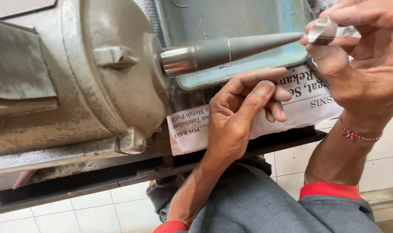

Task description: Polishing the inner surface of a metal ring using a rotating tapered spindle machine

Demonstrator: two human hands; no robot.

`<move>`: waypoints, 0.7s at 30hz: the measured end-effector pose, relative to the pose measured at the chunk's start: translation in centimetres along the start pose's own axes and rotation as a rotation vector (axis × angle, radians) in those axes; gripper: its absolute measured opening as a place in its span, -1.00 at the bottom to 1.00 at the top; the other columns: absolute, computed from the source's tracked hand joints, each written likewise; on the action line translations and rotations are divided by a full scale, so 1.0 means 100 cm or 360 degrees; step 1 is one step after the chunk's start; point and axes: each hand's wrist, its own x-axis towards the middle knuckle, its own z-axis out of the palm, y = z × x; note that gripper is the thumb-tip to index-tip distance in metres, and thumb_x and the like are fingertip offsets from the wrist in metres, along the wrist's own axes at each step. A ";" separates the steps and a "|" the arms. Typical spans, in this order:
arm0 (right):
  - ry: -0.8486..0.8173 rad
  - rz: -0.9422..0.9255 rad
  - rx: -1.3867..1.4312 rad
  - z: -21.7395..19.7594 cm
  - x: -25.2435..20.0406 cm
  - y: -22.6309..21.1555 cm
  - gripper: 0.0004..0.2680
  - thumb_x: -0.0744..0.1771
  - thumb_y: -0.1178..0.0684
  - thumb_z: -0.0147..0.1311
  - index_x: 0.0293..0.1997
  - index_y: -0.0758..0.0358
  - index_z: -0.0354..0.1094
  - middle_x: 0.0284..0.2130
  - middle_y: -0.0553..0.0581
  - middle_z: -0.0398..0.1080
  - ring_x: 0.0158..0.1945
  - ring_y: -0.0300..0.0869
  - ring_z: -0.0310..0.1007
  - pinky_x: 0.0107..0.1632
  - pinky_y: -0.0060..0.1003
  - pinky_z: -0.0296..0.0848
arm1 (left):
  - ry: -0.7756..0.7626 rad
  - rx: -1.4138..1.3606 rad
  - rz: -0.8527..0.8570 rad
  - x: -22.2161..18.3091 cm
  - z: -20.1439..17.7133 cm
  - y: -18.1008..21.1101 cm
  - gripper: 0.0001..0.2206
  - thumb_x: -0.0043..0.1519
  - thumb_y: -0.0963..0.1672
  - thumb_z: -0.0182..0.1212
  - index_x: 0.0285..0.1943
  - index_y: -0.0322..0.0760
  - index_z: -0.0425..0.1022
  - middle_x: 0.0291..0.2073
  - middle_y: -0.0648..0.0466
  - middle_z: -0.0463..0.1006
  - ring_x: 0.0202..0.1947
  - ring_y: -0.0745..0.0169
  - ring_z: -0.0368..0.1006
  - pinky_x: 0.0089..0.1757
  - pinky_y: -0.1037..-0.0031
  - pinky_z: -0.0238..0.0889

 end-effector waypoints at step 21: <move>-0.0105 -0.0214 -0.0425 -0.008 -0.022 -0.017 -0.87 0.57 0.66 -0.04 0.26 0.83 0.22 0.22 0.77 0.19 0.16 0.36 0.51 0.16 -0.01 0.58 | -0.0008 0.0192 -0.0043 0.001 0.007 -0.011 -0.72 0.48 -0.11 0.10 0.29 -0.37 0.47 0.03 -0.18 0.65 -0.30 0.27 0.56 -0.11 0.55 0.36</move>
